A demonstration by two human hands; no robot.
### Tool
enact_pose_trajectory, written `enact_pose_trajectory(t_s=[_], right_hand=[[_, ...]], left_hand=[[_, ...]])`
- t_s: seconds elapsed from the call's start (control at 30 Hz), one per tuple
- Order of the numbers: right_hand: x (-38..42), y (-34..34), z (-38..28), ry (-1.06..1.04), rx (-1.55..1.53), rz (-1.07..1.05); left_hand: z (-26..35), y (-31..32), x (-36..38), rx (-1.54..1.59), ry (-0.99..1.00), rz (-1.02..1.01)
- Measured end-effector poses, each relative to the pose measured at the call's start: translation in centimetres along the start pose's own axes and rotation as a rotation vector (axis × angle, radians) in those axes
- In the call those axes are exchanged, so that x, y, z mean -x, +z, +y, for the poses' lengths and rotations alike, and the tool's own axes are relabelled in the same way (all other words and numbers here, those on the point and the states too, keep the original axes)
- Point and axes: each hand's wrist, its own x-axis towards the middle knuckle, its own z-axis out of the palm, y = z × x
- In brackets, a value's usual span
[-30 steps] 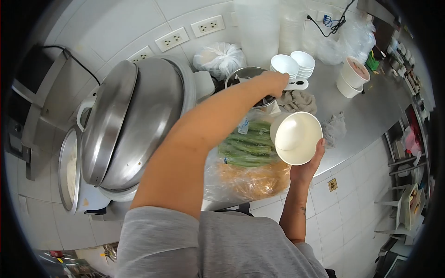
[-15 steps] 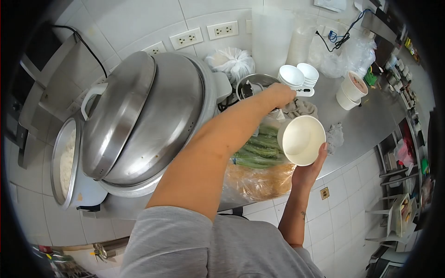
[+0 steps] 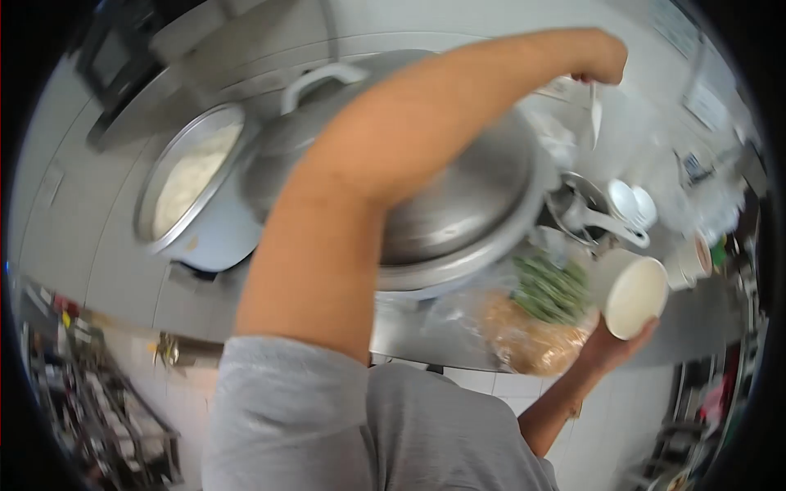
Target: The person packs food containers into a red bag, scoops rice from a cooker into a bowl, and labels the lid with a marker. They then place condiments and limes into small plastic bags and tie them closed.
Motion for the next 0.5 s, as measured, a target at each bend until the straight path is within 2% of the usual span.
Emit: enact_pose_trajectory(t_s=[0.1,0.13,0.17,0.2,0.3,0.37,0.43,0.5], right_hand=[[2.7,3.7,-1.3,-0.012,-0.028,-0.053],[3.8,4.8,-1.6,-0.022,-0.043,-0.076],[5.2,6.2,-2.1,-0.005,-0.082,-0.08],[7.1,7.6,-2.4,0.009,-0.117,-0.075],[13.8,12.0,-2.5,0.038,-0.205,-0.13],[19.6,15.3,-1.0,0.059,-0.189,-0.28],[26.3,19.2,1.5,0.074,-0.066,-0.52],[32.1,22.6,4.0,0.095,0.103,-0.756]], left_hand=[[-6.4,-5.4,12.6,-0.228,-0.1,0.428],[-7.4,-6.9,19.8,-0.359,-0.095,0.603],[-6.9,-7.5,27.4,-0.349,-0.079,0.666],[-6.9,-8.7,31.4,-0.38,-0.467,0.48],[-11.5,-6.8,45.5,-0.573,-0.279,0.78],[-15.4,-6.3,52.9,-0.345,-0.668,0.671],[-22.1,-5.5,59.0,-0.224,-0.815,0.524],[-30.1,-4.6,63.7,-0.11,-0.912,0.144]])
